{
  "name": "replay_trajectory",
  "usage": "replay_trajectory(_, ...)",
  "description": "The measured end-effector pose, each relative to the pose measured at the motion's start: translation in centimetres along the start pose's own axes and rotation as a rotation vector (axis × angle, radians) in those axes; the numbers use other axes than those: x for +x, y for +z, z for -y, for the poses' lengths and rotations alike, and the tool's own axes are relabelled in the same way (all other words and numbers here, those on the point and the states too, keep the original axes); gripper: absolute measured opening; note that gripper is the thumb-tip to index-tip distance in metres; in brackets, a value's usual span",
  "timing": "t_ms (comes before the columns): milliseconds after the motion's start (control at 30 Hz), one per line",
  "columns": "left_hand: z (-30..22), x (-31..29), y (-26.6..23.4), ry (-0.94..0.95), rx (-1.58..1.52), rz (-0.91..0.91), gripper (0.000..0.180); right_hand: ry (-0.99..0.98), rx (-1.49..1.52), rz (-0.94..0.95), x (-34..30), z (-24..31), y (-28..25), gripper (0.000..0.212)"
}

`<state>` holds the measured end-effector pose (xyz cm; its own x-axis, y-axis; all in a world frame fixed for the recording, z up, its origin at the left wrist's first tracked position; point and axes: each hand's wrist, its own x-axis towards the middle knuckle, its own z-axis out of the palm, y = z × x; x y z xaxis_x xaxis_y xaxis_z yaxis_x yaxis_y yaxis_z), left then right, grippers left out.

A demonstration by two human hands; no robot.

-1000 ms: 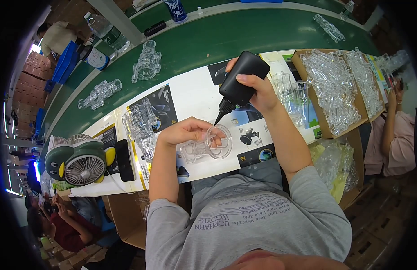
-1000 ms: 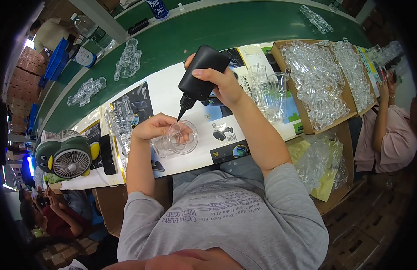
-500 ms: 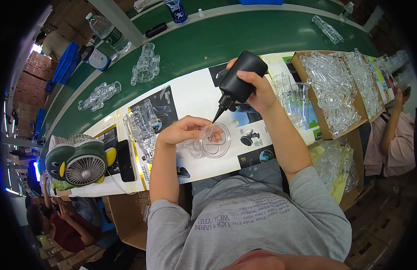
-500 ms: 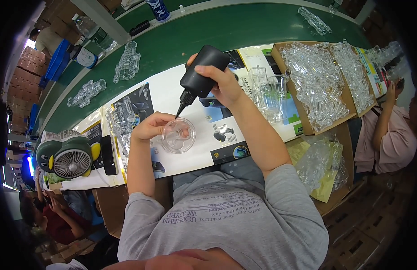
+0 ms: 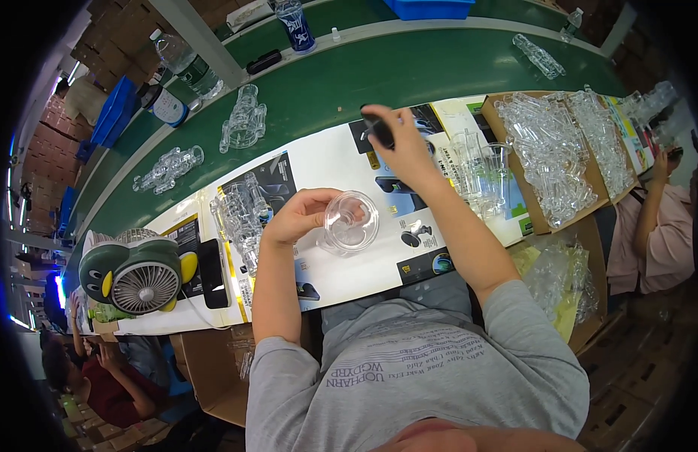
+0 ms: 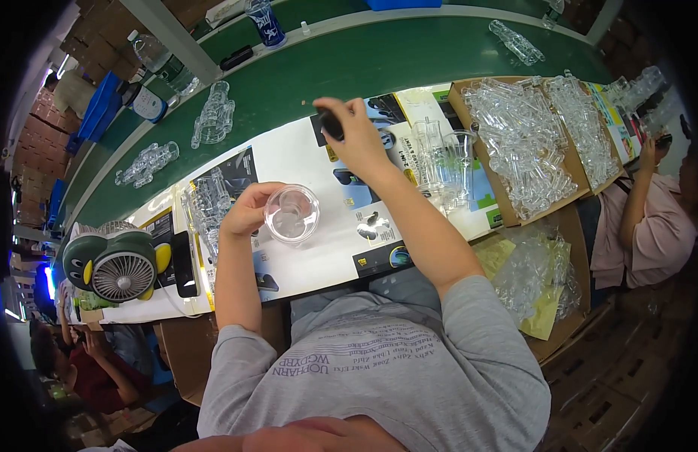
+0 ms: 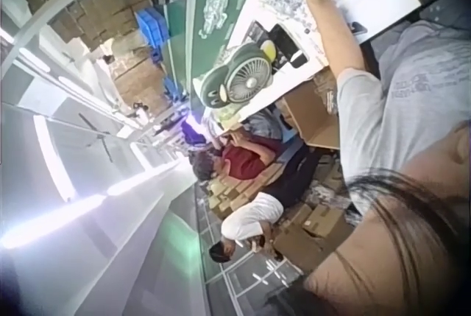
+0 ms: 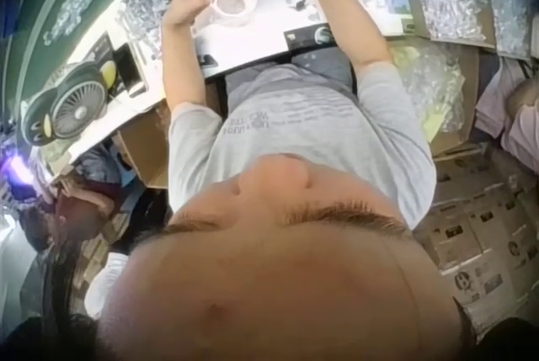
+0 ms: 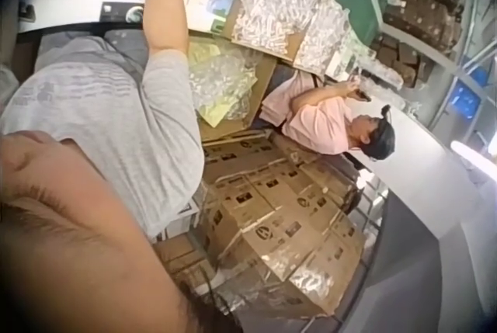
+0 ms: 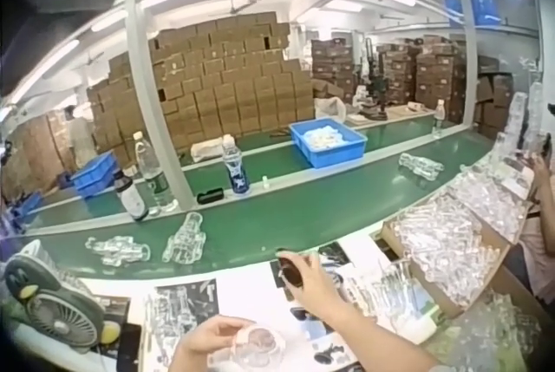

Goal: Assembling black plastic bottles by attaching pump heads and packaging them into plastic bags on a factory assembly line.

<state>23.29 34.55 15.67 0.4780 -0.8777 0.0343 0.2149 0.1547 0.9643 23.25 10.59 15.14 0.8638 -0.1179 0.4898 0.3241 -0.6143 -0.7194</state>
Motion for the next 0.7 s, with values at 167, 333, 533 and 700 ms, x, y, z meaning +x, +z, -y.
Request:
replay_trajectory(167, -0.3, 0.5, 0.0, 0.105, 0.033, -0.126, 0.049, -0.046, -0.267, 0.226, -1.0, -1.0, 1.3, 0.053)
replay_trajectory(333, -2.8, 1.2, 1.8, 0.200, -0.019, -0.563, 0.047, -0.075, -0.145, 0.158, -0.4, 0.9, 0.3, 0.046)
replay_trajectory(533, -4.9, 4.0, 3.2, 0.416, 0.245, -0.715, 0.047, 0.058, 0.873, 0.504, -1.6, 1.8, 1.3, 0.071)
replay_trajectory(700, -6.7, 7.5, -0.3, 0.265, 0.598, -0.509, 0.049, 0.178, 0.649, 0.262, -1.2, 0.7, 1.9, 0.053)
